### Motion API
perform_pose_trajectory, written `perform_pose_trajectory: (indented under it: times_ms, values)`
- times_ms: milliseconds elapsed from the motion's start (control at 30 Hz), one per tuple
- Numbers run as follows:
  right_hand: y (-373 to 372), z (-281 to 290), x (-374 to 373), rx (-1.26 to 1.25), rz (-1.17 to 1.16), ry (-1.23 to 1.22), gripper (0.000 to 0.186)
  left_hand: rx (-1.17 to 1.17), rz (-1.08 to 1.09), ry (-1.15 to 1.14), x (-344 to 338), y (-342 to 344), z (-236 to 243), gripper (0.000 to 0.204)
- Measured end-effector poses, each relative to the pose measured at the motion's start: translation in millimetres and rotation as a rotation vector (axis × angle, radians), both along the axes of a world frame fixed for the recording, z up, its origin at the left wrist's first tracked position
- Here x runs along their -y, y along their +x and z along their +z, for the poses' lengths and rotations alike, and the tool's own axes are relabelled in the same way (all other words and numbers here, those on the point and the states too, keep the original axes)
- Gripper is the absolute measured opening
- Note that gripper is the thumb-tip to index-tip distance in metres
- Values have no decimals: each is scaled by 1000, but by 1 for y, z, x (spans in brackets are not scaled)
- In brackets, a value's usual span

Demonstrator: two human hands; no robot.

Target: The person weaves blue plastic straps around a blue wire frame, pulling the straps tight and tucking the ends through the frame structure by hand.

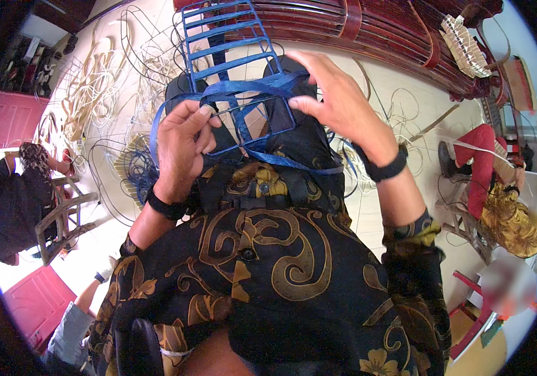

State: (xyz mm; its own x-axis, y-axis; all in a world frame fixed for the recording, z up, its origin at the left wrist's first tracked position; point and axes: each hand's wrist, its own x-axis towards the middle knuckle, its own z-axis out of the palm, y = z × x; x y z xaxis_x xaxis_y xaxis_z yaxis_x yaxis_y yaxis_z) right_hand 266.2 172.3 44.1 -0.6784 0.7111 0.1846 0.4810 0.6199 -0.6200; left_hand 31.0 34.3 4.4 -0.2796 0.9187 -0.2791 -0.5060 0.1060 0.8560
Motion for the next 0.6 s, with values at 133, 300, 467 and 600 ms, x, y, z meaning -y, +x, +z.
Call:
perform_pose_trajectory:
  times_ms: [133,300,467,600]
  values:
    - [0,10,-49,86,234,-284,11,7,5,3,0,-2,-2,9]
    - [13,44,-68,-43,160,-582,5,26,44,9,1,0,-1,9]
    - [40,21,-97,-353,-318,-357,13,48,31,24,-4,2,1,9]
    - [23,-1,-78,-203,-419,55,27,43,52,5,-3,4,2,8]
